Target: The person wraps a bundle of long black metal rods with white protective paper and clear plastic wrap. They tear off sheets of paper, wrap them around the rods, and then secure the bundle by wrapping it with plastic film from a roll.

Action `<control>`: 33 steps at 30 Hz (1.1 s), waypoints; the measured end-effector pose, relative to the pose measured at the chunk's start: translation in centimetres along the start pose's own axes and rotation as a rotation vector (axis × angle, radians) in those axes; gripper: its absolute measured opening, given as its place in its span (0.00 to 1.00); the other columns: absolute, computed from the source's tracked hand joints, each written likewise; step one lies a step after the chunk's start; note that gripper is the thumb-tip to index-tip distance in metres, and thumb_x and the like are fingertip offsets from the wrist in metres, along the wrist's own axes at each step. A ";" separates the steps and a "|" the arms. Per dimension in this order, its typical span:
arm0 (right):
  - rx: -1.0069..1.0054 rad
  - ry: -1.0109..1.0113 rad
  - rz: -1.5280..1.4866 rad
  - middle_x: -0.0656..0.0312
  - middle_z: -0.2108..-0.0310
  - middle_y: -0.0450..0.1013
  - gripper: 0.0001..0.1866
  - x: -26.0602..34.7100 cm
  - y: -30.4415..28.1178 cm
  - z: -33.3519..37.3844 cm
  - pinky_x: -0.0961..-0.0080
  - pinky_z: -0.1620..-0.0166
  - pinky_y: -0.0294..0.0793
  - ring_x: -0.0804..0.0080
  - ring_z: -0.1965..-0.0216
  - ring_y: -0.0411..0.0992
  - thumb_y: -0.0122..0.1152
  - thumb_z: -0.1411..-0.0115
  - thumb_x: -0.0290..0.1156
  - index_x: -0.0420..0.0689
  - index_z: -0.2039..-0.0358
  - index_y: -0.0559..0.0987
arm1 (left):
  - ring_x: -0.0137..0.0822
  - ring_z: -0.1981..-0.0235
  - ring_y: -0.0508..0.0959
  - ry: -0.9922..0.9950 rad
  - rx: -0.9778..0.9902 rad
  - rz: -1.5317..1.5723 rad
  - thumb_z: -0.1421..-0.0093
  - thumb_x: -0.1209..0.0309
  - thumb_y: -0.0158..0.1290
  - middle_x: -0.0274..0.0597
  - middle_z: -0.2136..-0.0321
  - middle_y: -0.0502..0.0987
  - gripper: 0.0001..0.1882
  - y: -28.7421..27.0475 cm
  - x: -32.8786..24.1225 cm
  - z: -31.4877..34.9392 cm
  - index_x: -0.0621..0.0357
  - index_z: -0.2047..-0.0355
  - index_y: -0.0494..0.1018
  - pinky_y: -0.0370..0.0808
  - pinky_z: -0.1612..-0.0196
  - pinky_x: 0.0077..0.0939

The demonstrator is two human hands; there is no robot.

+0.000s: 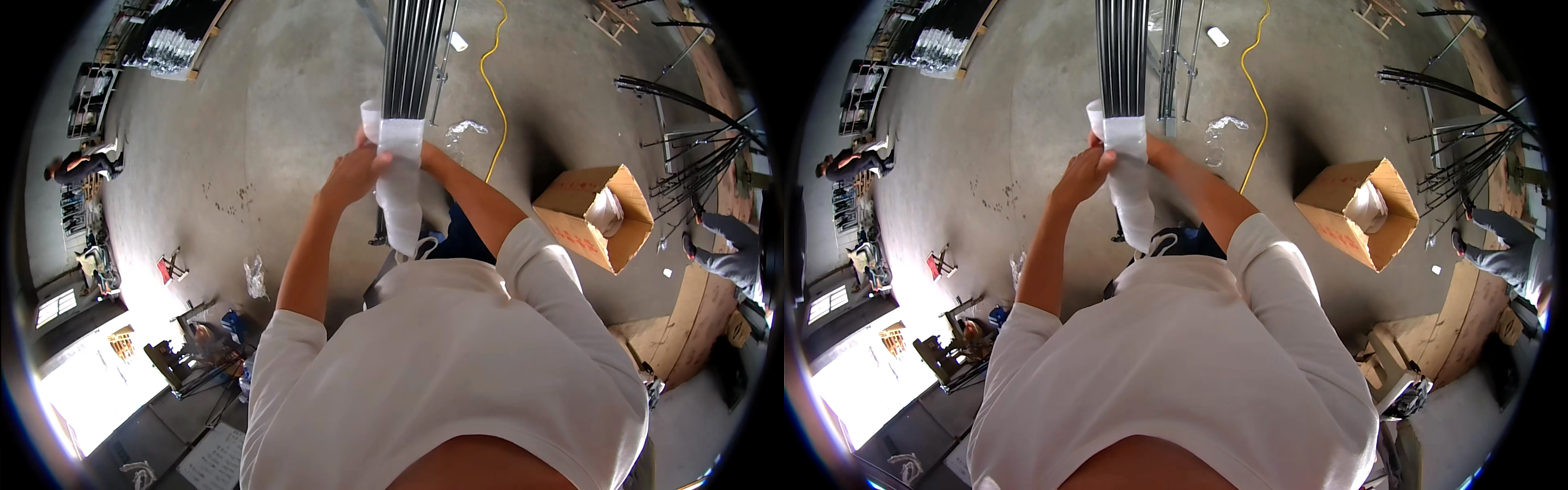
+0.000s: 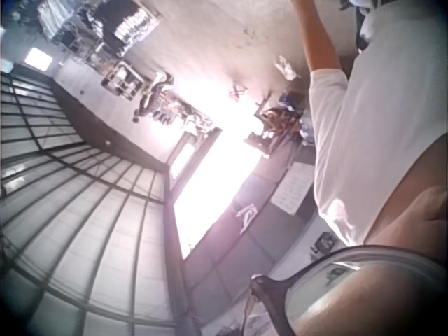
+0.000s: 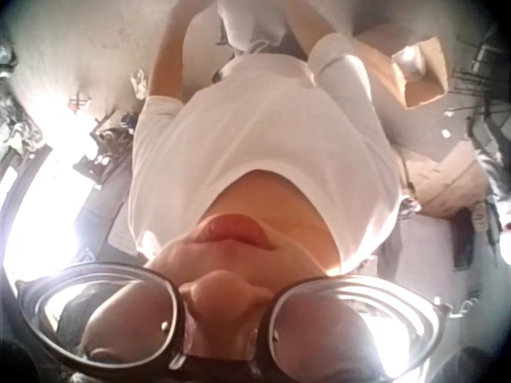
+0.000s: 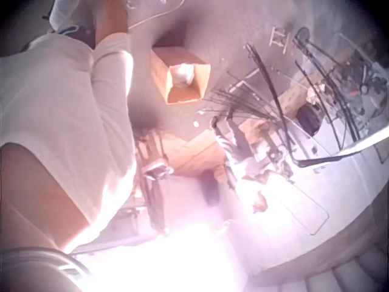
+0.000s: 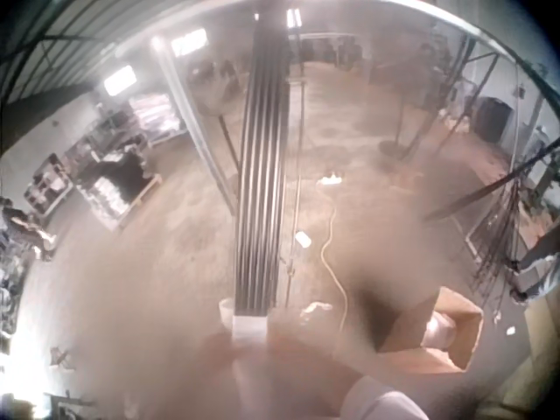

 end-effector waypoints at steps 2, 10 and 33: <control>0.055 0.020 0.071 0.66 0.65 0.67 0.23 0.3 0.6 -0.5 0.82 0.63 0.66 0.81 0.65 0.64 0.58 0.50 0.33 0.44 0.53 0.67 | 0.41 0.53 0.66 0.187 -0.238 0.653 0.46 0.47 0.42 0.50 0.60 0.69 0.33 1.2 3.4 -0.4 0.64 0.52 0.60 0.58 0.48 0.30; -0.159 -0.307 0.609 0.55 0.49 0.56 0.42 1.5 1.0 -1.3 0.74 0.47 0.56 0.70 0.48 0.55 0.59 0.56 0.40 0.40 0.43 0.50 | 0.32 0.58 0.70 0.315 -0.286 0.793 0.51 0.64 0.55 0.42 0.60 0.70 0.28 -0.4 0.6 1.8 0.65 0.52 0.61 0.67 0.55 0.25; -0.749 -0.054 -0.293 0.64 0.65 0.67 0.21 4.3 6.1 9.1 0.82 0.62 0.65 0.79 0.64 0.65 0.56 0.46 0.37 0.41 0.55 0.64 | 0.39 0.76 0.72 0.626 -0.665 -0.011 0.55 0.79 0.50 0.38 0.79 0.68 0.11 2.5 -5.9 5.5 0.58 0.68 0.69 0.70 0.76 0.29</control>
Point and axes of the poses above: each hand's wrist, its own z-axis away from the middle knuckle, its own y-axis out of the palm, x = y × z, the point moved 3 cm from there along -z, towards the middle knuckle
